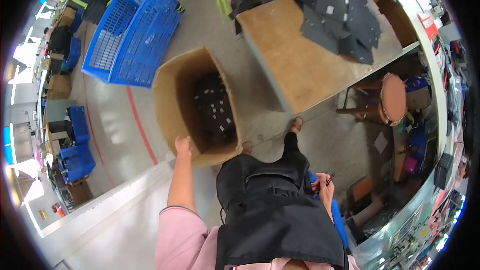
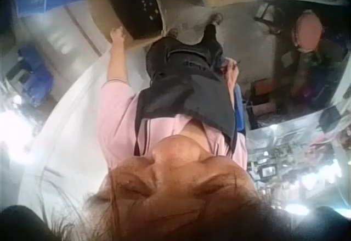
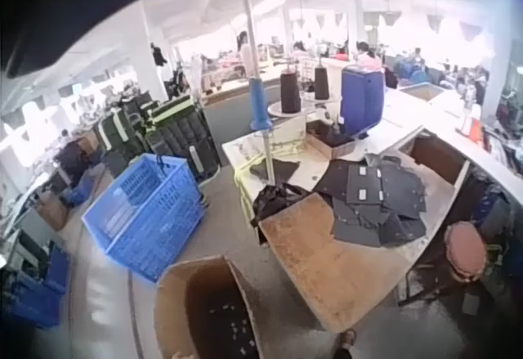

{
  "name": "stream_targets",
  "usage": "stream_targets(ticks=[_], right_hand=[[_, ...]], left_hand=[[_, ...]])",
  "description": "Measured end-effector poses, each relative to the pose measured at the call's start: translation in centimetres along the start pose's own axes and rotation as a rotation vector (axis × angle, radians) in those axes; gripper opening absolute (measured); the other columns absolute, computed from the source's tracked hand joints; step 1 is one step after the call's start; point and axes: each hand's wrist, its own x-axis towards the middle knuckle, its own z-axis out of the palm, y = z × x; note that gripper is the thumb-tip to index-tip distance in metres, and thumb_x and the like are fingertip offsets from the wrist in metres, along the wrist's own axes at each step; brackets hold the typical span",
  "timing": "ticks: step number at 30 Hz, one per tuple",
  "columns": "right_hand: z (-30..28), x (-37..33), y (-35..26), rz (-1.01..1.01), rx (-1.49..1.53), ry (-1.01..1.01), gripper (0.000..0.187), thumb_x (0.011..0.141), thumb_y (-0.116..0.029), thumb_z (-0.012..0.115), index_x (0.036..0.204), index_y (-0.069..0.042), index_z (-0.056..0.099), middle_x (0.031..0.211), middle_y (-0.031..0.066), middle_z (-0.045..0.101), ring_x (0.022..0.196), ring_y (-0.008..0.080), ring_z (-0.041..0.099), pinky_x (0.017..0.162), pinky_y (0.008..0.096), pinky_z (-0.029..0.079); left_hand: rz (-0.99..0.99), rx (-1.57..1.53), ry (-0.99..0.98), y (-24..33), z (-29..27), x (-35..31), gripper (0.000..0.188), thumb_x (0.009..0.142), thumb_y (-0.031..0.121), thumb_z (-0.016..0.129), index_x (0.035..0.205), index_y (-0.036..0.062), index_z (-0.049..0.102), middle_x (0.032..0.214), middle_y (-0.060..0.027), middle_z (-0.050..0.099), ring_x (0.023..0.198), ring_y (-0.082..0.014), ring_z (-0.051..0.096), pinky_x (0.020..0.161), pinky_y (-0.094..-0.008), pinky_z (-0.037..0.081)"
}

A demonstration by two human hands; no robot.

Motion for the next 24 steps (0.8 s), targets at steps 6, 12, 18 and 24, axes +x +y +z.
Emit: stream_targets(ticks=[6, 12, 18, 24], right_hand=[[-3.3, 12.1, -14.0, -0.186, 0.097, -0.1, 0.024, 0.095, -0.025, 0.048, 0.092, -0.004, 0.06, 0.065, -0.001, 0.052, 0.052, 0.0059, 0.047, 0.048, 0.0203, 0.038], [-4.7, 23.6, -27.9, -0.338, 0.107, -0.106, 0.021, 0.092, -0.02, 0.052, 0.09, -0.002, 0.062, 0.064, -0.0019, 0.052, 0.051, 0.0042, 0.046, 0.046, 0.0211, 0.037], [-1.8, 28.7, -31.7, -0.399, 0.022, -0.116, 0.019, 0.091, -0.017, 0.053, 0.09, -0.003, 0.065, 0.062, -0.0023, 0.049, 0.05, 0.0043, 0.046, 0.046, 0.0227, 0.036], [-1.0, 33.1, -32.8, -0.678, -0.257, 0.176, 0.014, 0.087, -0.013, 0.058, 0.093, -0.002, 0.065, 0.079, 0.0073, 0.055, 0.064, 0.0153, 0.056, 0.058, 0.0276, 0.046]], left_hand=[[0.237, -0.25, -0.176, 12.4, 9.7, -15.7, 0.047, 0.086, 0.012, 0.058, 0.13, 0.0056, 0.043, 0.104, -0.0081, 0.059, 0.088, -0.018, 0.059, 0.078, -0.0336, 0.049], [0.706, 0.032, -0.844, 25.4, 24.3, -30.9, 0.038, 0.089, 0.013, 0.056, 0.125, 0.0022, 0.047, 0.112, -0.0127, 0.059, 0.097, -0.0188, 0.061, 0.082, -0.0294, 0.048], [1.447, 0.653, -0.573, 30.7, 35.5, -32.2, 0.058, 0.081, 0.018, 0.065, 0.133, 0.0129, 0.04, 0.135, -0.0177, 0.042, 0.123, -0.0321, 0.043, 0.1, -0.0387, 0.037], [1.592, 0.841, -0.369, 36.0, 43.9, -32.3, 0.079, 0.079, 0.035, 0.066, 0.143, 0.0229, 0.022, 0.151, -0.0127, 0.004, 0.138, -0.0358, 0.012, 0.105, -0.0567, 0.022]])
